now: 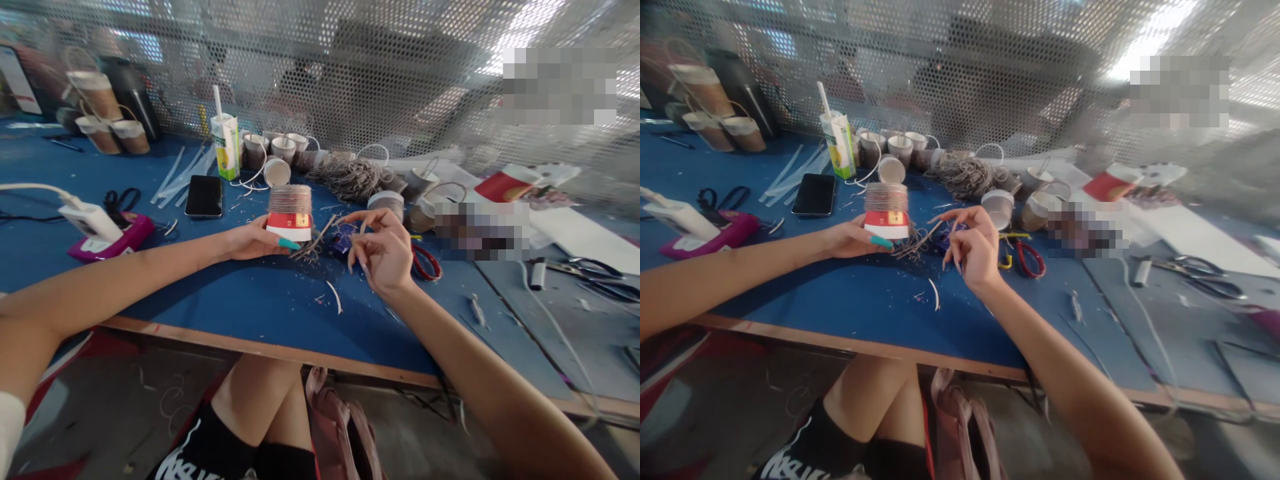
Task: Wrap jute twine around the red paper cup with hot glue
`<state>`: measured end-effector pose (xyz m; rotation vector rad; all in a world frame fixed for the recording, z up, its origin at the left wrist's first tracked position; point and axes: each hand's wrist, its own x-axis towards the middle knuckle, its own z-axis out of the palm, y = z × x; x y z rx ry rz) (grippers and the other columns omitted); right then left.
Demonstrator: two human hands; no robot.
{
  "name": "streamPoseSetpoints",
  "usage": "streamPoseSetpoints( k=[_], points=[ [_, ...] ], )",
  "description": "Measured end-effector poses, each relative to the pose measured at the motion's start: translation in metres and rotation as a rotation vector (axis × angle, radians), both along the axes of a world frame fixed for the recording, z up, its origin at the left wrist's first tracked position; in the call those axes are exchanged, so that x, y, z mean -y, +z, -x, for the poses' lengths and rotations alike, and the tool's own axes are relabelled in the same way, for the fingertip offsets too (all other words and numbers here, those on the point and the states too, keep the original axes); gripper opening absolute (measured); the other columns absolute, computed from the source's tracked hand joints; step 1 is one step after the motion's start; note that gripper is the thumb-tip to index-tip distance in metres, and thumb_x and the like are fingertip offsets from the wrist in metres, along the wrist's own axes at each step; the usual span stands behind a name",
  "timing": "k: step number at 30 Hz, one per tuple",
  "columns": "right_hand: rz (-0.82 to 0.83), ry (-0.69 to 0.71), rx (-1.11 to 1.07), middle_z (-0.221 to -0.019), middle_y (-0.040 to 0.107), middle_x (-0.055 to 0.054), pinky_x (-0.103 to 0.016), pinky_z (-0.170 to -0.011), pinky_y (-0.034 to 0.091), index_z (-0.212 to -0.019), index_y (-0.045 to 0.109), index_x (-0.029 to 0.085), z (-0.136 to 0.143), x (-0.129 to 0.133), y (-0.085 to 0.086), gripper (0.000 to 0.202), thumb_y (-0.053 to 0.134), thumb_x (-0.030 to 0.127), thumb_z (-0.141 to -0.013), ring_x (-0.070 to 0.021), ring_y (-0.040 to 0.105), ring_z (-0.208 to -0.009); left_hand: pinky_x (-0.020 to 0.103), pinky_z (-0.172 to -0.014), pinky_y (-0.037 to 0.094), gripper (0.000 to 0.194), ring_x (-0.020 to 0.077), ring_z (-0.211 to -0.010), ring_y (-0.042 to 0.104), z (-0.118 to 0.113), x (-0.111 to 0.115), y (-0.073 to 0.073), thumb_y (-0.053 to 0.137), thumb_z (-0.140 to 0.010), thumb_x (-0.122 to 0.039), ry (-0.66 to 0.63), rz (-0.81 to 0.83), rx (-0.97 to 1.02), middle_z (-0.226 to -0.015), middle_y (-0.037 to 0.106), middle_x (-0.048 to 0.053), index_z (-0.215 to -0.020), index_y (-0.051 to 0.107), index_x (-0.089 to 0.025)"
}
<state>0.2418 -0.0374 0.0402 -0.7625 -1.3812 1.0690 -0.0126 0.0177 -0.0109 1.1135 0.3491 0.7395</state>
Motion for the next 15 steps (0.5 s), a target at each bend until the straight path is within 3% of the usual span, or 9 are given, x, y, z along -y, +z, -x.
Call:
streamPoseSetpoints(
  k=[3, 7, 11, 15],
  points=[
    [-0.006, 0.201, 0.027, -0.112, 0.079, -0.004, -0.025, -0.037, 0.051, -0.085, 0.052, 0.023, 0.0022, 0.0062, 0.0007, 0.016, 0.06, 0.016, -0.073, -0.0035, 0.042, -0.035, 0.038, -0.097, 0.054, 0.056, 0.0235, -0.101, 0.076, -0.0005, -0.0007, -0.0004, 0.09, -0.066, -0.019, 0.0, -0.001, -0.008, -0.112, 0.081, 0.011, -0.12, 0.075, -0.019],
    [0.077, 0.505, 0.134, -0.149, 0.067, -0.012, -0.028, -0.047, 0.06, -0.093, 0.052, 0.022, 0.0047, 0.01, -0.0018, 0.021, 0.066, 0.015, -0.079, -0.0014, 0.05, -0.04, 0.038, -0.098, 0.055, 0.054, 0.0231, -0.1, 0.076, 0.0007, -0.0025, -0.0001, 0.089, -0.067, -0.018, 0.01, -0.008, -0.03, -0.109, 0.081, 0.01, -0.119, 0.075, -0.017],
    [0.117, 0.567, 0.165, -0.167, 0.048, -0.014, -0.026, -0.053, 0.063, -0.098, 0.05, 0.022, 0.0058, 0.0092, -0.0053, 0.025, 0.068, 0.014, -0.084, 0.0007, 0.053, -0.045, 0.035, -0.096, 0.057, 0.057, 0.0208, -0.099, 0.077, 0.0009, -0.0017, 0.0029, 0.094, -0.063, -0.016, 0.041, 0.025, -0.018, -0.104, 0.081, 0.008, -0.118, 0.075, -0.019],
    [0.152, 0.637, 0.194, -0.172, 0.041, -0.012, -0.025, -0.053, 0.064, -0.1, 0.051, 0.023, 0.0085, 0.0101, -0.0066, 0.026, 0.071, 0.015, -0.086, 0.0018, 0.053, -0.046, 0.029, -0.09, 0.058, 0.059, 0.0153, -0.091, 0.076, -0.0022, 0.002, 0.0058, 0.096, -0.063, -0.018, 0.099, 0.038, -0.029, -0.105, 0.081, 0.006, -0.118, 0.075, -0.019]
  ],
)
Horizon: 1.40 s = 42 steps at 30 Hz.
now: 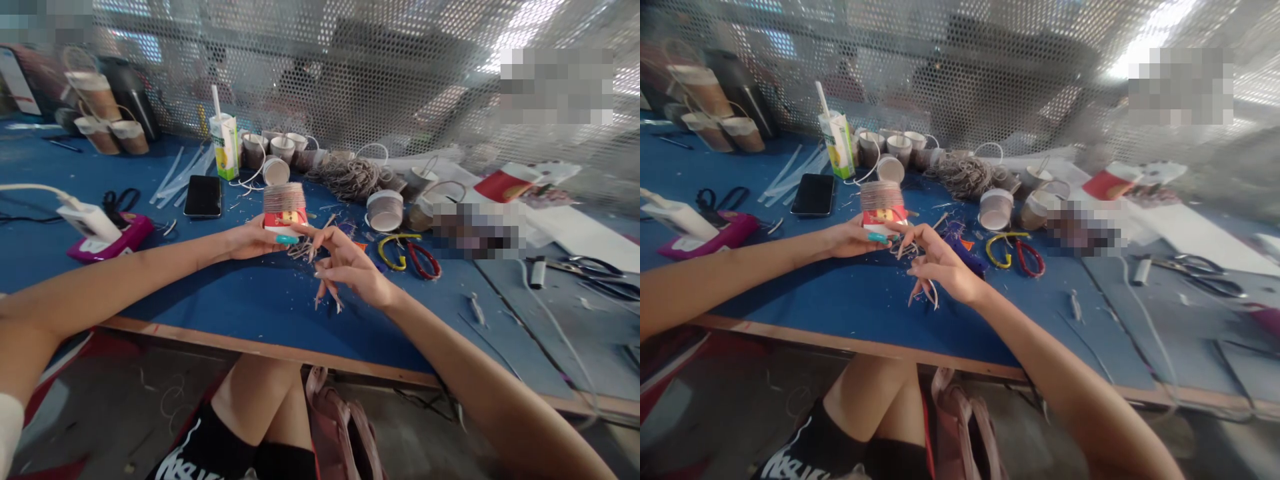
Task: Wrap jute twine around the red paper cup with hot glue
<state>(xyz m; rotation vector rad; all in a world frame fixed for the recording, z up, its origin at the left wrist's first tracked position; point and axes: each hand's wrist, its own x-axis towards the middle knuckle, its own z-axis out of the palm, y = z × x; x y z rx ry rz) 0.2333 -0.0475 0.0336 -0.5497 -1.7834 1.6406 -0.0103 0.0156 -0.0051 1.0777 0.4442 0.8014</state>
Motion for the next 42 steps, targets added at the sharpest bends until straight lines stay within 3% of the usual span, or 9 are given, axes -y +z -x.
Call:
streamPoseSetpoints(
  k=[5, 11, 14, 20, 25, 30, 35, 38, 42],
  points=[
    [0.016, -0.058, -0.065, -0.167, 0.049, -0.011, -0.026, -0.05, 0.064, -0.098, 0.051, 0.023, 0.0, 0.001, 0.005, 0.025, 0.07, 0.016, -0.083, 0.0008, 0.052, -0.045, 0.023, -0.082, 0.058, 0.047, 0.0147, -0.09, 0.077, -0.004, 0.001, -0.001, 0.093, -0.066, -0.013, 0.008, 0.021, 0.017, -0.101, 0.082, 0.005, -0.11, 0.077, -0.017],
    [-0.02, -0.265, -0.134, -0.149, 0.067, -0.012, -0.024, -0.041, 0.057, -0.089, 0.052, 0.022, -0.003, 0.0, 0.01, 0.017, 0.066, 0.019, -0.079, 0.0002, 0.043, -0.038, 0.03, -0.098, 0.058, 0.052, 0.0211, -0.105, 0.078, -0.001, -0.002, -0.004, 0.089, -0.067, -0.01, -0.005, -0.012, 0.001, -0.111, 0.082, 0.008, -0.117, 0.076, -0.018],
    [-0.062, -0.281, -0.13, -0.142, 0.072, -0.011, -0.023, -0.041, 0.056, -0.087, 0.054, 0.021, -0.004, -0.002, 0.006, 0.016, 0.068, 0.02, -0.08, 0.0008, 0.042, -0.036, 0.029, -0.099, 0.058, 0.054, 0.0209, -0.104, 0.078, -0.001, -0.001, -0.004, 0.091, -0.062, -0.007, -0.004, -0.008, 0.035, -0.109, 0.083, 0.008, -0.113, 0.077, -0.017],
    [-0.082, -0.168, -0.043, -0.162, 0.055, -0.012, -0.024, -0.049, 0.061, -0.094, 0.053, 0.022, -0.005, -0.003, 0.0, 0.021, 0.072, 0.024, -0.085, 0.0017, 0.049, -0.041, 0.022, -0.093, 0.058, 0.034, 0.0126, -0.09, 0.077, -0.005, 0.001, 0.001, 0.081, -0.07, 0.001, 0.118, 0.092, 0.11, -0.094, 0.08, 0.002, -0.099, 0.074, -0.016],
    [-0.101, -0.15, 0.04, -0.168, 0.048, -0.011, -0.024, -0.052, 0.062, -0.095, 0.051, 0.023, -0.001, -0.001, 0.001, 0.022, 0.071, 0.024, -0.088, 0.002, 0.05, -0.046, 0.018, -0.09, 0.058, 0.024, 0.0089, -0.084, 0.074, -0.006, -0.003, 0.004, 0.071, -0.075, 0.003, 0.253, 0.153, 0.094, -0.084, 0.076, -0.001, -0.088, 0.072, -0.017],
    [-0.134, -0.165, 0.063, -0.172, 0.04, -0.011, -0.024, -0.053, 0.062, -0.096, 0.049, 0.024, -0.001, -0.001, 0.0, 0.022, 0.07, 0.02, -0.089, 0.0013, 0.051, -0.048, 0.023, -0.077, 0.057, 0.019, 0.0084, -0.071, 0.068, -0.003, -0.004, 0.002, 0.08, -0.075, -0.01, 0.195, 0.149, 0.075, -0.079, 0.074, 0.0, -0.092, 0.074, -0.016],
    [-0.157, -0.148, 0.074, -0.171, 0.042, -0.011, -0.025, -0.051, 0.061, -0.098, 0.051, 0.024, 0.002, 0.001, -0.003, 0.02, 0.069, 0.022, -0.091, 0.0001, 0.055, -0.048, 0.03, -0.082, 0.056, 0.033, 0.0135, -0.078, 0.071, -0.001, -0.002, 0.001, 0.088, -0.069, -0.017, 0.168, 0.178, -0.006, -0.078, 0.074, 0.002, -0.099, 0.074, -0.016],
    [-0.233, -0.27, 0.078, -0.158, 0.057, -0.01, -0.026, -0.05, 0.06, -0.095, 0.051, 0.024, 0.002, 0.003, -0.004, 0.015, 0.065, 0.024, -0.093, -0.0007, 0.052, -0.045, 0.031, -0.083, 0.054, 0.035, 0.0135, -0.078, 0.069, -0.001, -0.003, 0.0, 0.09, -0.066, -0.016, 0.166, 0.184, 0.003, -0.08, 0.075, 0.001, -0.097, 0.074, -0.017],
    [-0.439, -0.61, 0.097, -0.126, 0.071, -0.007, -0.029, -0.051, 0.057, -0.093, 0.05, 0.025, -0.015, -0.01, 0.001, 0.011, 0.061, 0.027, -0.093, -0.0057, 0.051, -0.048, 0.029, -0.082, 0.054, 0.031, 0.0148, -0.083, 0.071, -0.002, -0.003, 0.0, 0.088, -0.068, -0.015, 0.141, 0.184, 0.026, -0.088, 0.079, 0.003, -0.096, 0.075, -0.018]
  ],
)
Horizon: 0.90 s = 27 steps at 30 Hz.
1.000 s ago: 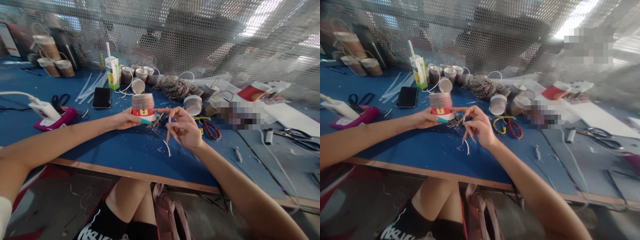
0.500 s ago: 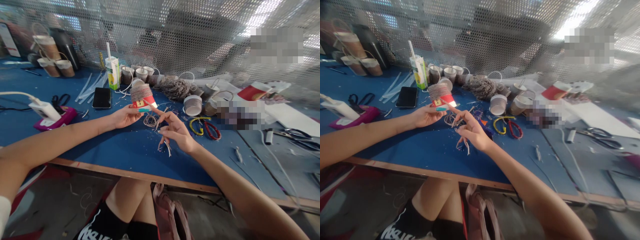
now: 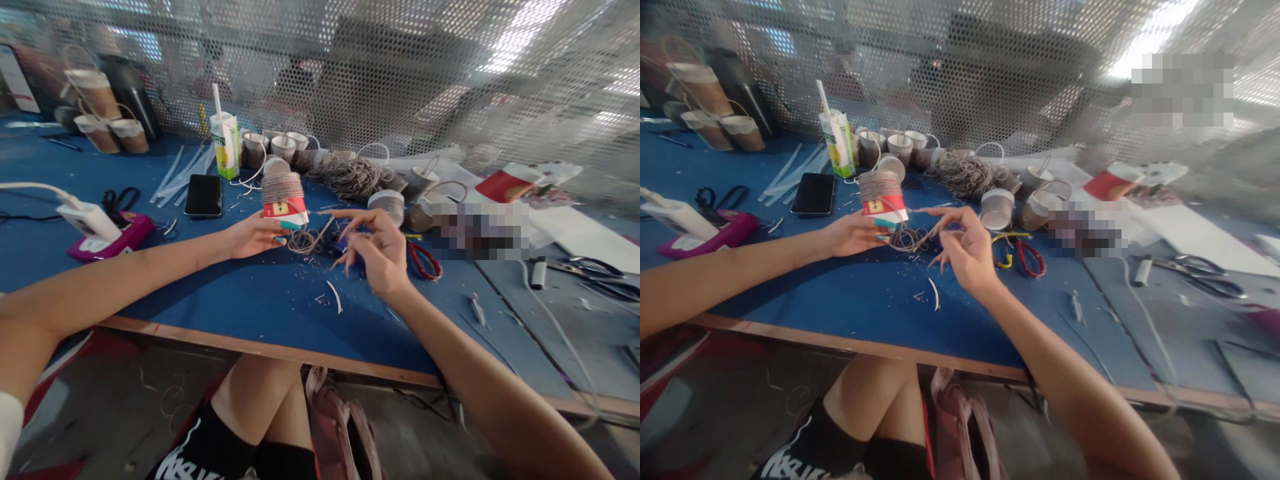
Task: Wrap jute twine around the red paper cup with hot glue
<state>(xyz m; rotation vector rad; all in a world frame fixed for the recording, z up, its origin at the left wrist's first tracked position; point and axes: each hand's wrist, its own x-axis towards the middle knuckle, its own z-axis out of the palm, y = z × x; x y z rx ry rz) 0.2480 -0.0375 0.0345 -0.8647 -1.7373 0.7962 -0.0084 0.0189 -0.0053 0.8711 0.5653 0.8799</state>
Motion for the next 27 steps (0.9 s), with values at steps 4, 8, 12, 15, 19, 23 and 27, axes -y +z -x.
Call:
streamPoseSetpoints(
  k=[4, 8, 12, 15, 19, 23, 27],
  points=[
    [-0.072, -0.402, 0.592, -0.118, 0.06, -0.014, -0.042, -0.074, 0.057, -0.097, 0.053, 0.023, -0.028, -0.02, 0.015, 0.045, 0.085, 0.034, -0.068, -0.0257, 0.065, -0.086, 0.034, -0.093, 0.056, 0.037, 0.018, -0.094, 0.075, -0.002, 0.002, 0.001, 0.087, -0.068, -0.01, -0.01, -0.035, 0.046, -0.098, 0.082, 0.005, -0.103, 0.076, -0.017],
    [0.218, -0.319, 1.323, -0.121, 0.059, -0.021, -0.045, -0.085, 0.053, -0.102, 0.056, 0.016, -0.026, -0.018, 0.03, 0.043, 0.076, 0.032, -0.067, -0.0419, 0.061, -0.113, 0.04, -0.101, 0.056, 0.04, 0.0208, -0.099, 0.076, -0.003, 0.002, 0.0, 0.088, -0.068, -0.012, -0.058, -0.098, 0.063, -0.103, 0.082, 0.007, -0.106, 0.076, -0.016],
    [0.17, -0.349, 1.492, -0.118, 0.064, -0.025, -0.045, -0.084, 0.05, -0.117, 0.057, 0.008, -0.005, -0.007, 0.035, 0.04, 0.06, 0.027, -0.082, -0.0405, 0.068, -0.106, 0.038, -0.097, 0.058, 0.043, 0.0202, -0.097, 0.076, -0.003, 0.0, -0.003, 0.091, -0.066, -0.015, -0.076, -0.131, 0.038, -0.102, 0.082, 0.006, -0.106, 0.076, -0.017],
    [0.168, -0.448, 1.396, -0.108, 0.07, -0.026, -0.043, -0.074, 0.051, -0.112, 0.061, 0.006, -0.002, -0.009, 0.035, 0.032, 0.056, 0.021, -0.084, -0.0398, 0.071, -0.095, 0.037, -0.096, 0.058, 0.043, 0.02, -0.096, 0.076, -0.002, -0.001, -0.004, 0.091, -0.066, -0.015, -0.082, -0.14, 0.014, -0.103, 0.082, 0.006, -0.106, 0.076, -0.017],
    [0.23, -0.574, 0.763, -0.063, 0.063, -0.008, -0.04, -0.058, 0.052, -0.085, 0.064, 0.017, -0.014, -0.016, 0.037, 0.012, 0.06, 0.02, -0.074, -0.0266, 0.066, -0.059, 0.04, -0.099, 0.057, 0.042, 0.0212, -0.099, 0.076, -0.001, -0.001, -0.004, 0.088, -0.07, -0.013, -0.064, -0.139, 0.0, -0.109, 0.081, 0.009, -0.109, 0.075, -0.016],
    [0.303, -0.28, 0.08, -0.046, 0.053, 0.0, -0.036, -0.037, 0.046, -0.069, 0.063, 0.024, -0.016, -0.006, 0.037, 0.019, 0.061, 0.042, -0.076, -0.0187, 0.05, -0.037, 0.039, -0.097, 0.057, 0.041, 0.0226, -0.099, 0.076, -0.001, -0.002, -0.005, 0.087, -0.071, -0.012, -0.075, -0.137, -0.003, -0.108, 0.081, 0.011, -0.109, 0.075, -0.015],
    [0.267, -0.093, 0.03, -0.043, 0.053, 0.001, -0.031, -0.032, 0.042, -0.061, 0.065, 0.023, -0.007, 0.009, 0.031, 0.028, 0.075, 0.046, -0.073, -0.0149, 0.048, -0.034, 0.034, -0.092, 0.057, 0.038, 0.0193, -0.093, 0.075, -0.003, -0.003, -0.007, 0.09, -0.068, -0.014, -0.067, -0.118, -0.007, -0.101, 0.081, 0.006, -0.104, 0.076, -0.017]
  ],
)
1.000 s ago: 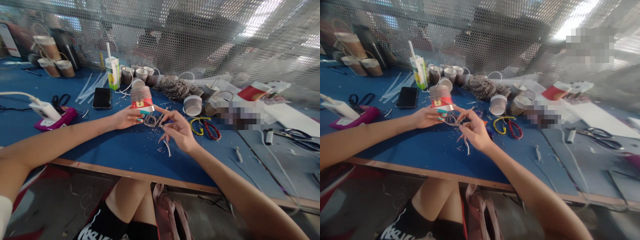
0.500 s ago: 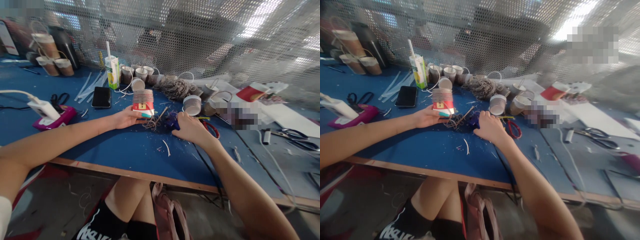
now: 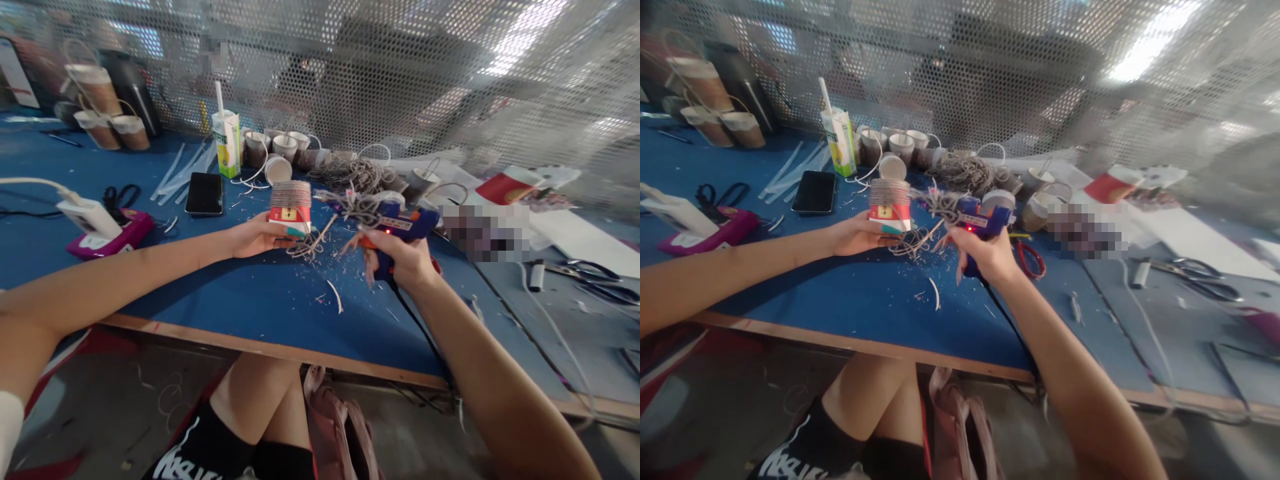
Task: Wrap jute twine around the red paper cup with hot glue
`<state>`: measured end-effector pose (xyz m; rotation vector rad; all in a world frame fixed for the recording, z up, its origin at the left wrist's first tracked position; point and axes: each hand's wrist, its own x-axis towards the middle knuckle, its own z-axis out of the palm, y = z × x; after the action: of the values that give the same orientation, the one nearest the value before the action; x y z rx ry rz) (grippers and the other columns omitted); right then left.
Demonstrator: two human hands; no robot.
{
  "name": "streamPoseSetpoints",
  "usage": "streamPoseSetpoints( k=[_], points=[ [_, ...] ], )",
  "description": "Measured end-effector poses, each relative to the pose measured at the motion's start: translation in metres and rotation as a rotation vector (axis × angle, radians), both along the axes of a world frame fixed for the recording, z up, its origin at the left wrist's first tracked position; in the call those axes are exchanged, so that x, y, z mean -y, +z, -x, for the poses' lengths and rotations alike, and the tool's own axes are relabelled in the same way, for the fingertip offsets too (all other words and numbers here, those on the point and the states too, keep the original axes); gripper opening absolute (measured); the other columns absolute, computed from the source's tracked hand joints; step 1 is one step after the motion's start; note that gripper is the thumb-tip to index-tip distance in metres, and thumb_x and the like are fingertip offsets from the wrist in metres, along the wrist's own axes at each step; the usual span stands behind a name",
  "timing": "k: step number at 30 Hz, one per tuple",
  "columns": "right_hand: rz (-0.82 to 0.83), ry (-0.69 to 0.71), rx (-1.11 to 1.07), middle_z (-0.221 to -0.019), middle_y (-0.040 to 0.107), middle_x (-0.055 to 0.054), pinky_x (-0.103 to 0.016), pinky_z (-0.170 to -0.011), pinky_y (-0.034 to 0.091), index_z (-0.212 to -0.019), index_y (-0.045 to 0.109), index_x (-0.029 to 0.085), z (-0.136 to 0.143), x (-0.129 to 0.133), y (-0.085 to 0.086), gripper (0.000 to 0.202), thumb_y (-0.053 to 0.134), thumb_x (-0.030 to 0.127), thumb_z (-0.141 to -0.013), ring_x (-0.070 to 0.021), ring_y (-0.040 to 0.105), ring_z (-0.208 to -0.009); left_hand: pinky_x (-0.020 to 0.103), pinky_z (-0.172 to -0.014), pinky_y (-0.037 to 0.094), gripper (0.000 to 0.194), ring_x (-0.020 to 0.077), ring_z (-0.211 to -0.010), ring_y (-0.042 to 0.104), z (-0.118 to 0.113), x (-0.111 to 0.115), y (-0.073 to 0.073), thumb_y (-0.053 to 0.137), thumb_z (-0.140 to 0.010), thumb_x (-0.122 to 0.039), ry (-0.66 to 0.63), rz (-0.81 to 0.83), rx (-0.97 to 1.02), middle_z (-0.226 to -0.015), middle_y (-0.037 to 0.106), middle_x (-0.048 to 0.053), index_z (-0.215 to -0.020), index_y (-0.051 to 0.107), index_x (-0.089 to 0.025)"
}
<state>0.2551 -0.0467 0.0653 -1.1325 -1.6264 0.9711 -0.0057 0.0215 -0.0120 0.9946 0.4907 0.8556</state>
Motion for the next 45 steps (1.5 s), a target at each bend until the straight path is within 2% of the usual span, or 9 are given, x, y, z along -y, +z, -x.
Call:
streamPoseSetpoints(
  k=[4, 12, 17, 27, 33, 45],
  points=[
    [0.016, 0.001, 0.067, -0.039, 0.05, 0.003, -0.031, -0.034, 0.044, -0.056, 0.06, 0.023, 0.008, 0.003, -0.008, 0.033, 0.084, 0.041, -0.07, -0.0137, 0.047, -0.031, 0.032, -0.09, 0.057, 0.042, 0.0169, -0.09, 0.075, -0.001, -0.001, 0.0, 0.093, -0.066, -0.02, 0.014, 0.015, -0.036, -0.097, 0.081, 0.004, -0.103, 0.076, -0.018],
    [0.036, -0.001, 0.116, -0.037, 0.048, 0.003, -0.029, -0.034, 0.045, -0.05, 0.053, 0.024, 0.01, -0.002, -0.01, 0.038, 0.079, 0.04, -0.073, -0.0132, 0.049, -0.032, 0.037, -0.098, 0.056, 0.048, 0.0193, -0.098, 0.075, -0.002, 0.003, 0.002, 0.094, -0.065, -0.023, 0.002, -0.025, -0.061, -0.105, 0.081, 0.006, -0.109, 0.075, -0.018],
    [0.075, -0.004, 0.132, -0.039, 0.049, 0.003, -0.027, -0.032, 0.042, -0.054, 0.054, 0.024, 0.01, -0.002, -0.011, 0.033, 0.077, 0.038, -0.073, -0.0132, 0.049, -0.033, 0.036, -0.102, 0.056, 0.05, 0.0214, -0.106, 0.074, -0.002, 0.005, 0.004, 0.093, -0.065, -0.024, -0.006, -0.049, -0.091, -0.11, 0.081, 0.007, -0.111, 0.074, -0.017],
    [0.057, -0.035, 0.128, -0.037, 0.046, 0.005, -0.026, -0.033, 0.039, -0.053, 0.053, 0.024, 0.013, -0.001, -0.008, 0.019, 0.067, 0.029, -0.065, -0.0102, 0.042, -0.03, 0.036, -0.097, 0.056, 0.049, 0.0211, -0.099, 0.075, -0.002, 0.005, 0.003, 0.094, -0.064, -0.022, -0.024, -0.021, -0.032, -0.105, 0.082, 0.007, -0.109, 0.076, -0.018],
    [0.046, -0.085, 0.141, -0.036, 0.045, 0.005, -0.026, -0.035, 0.039, -0.052, 0.051, 0.025, 0.013, 0.0, -0.006, 0.019, 0.065, 0.028, -0.063, -0.0099, 0.041, -0.032, 0.038, -0.097, 0.055, 0.039, 0.0216, -0.095, 0.076, 0.001, 0.002, 0.001, 0.089, -0.071, -0.02, -0.047, -0.058, -0.005, -0.101, 0.082, 0.007, -0.107, 0.076, -0.019],
    [0.066, -0.132, 0.131, -0.037, 0.046, 0.005, -0.025, -0.034, 0.04, -0.051, 0.051, 0.025, 0.01, -0.004, -0.006, 0.012, 0.061, 0.027, -0.058, -0.0092, 0.041, -0.032, 0.038, -0.091, 0.055, 0.045, 0.0234, -0.095, 0.075, 0.002, 0.005, 0.005, 0.088, -0.069, -0.023, -0.043, -0.008, 0.004, -0.102, 0.081, 0.009, -0.111, 0.074, -0.017]
  ],
)
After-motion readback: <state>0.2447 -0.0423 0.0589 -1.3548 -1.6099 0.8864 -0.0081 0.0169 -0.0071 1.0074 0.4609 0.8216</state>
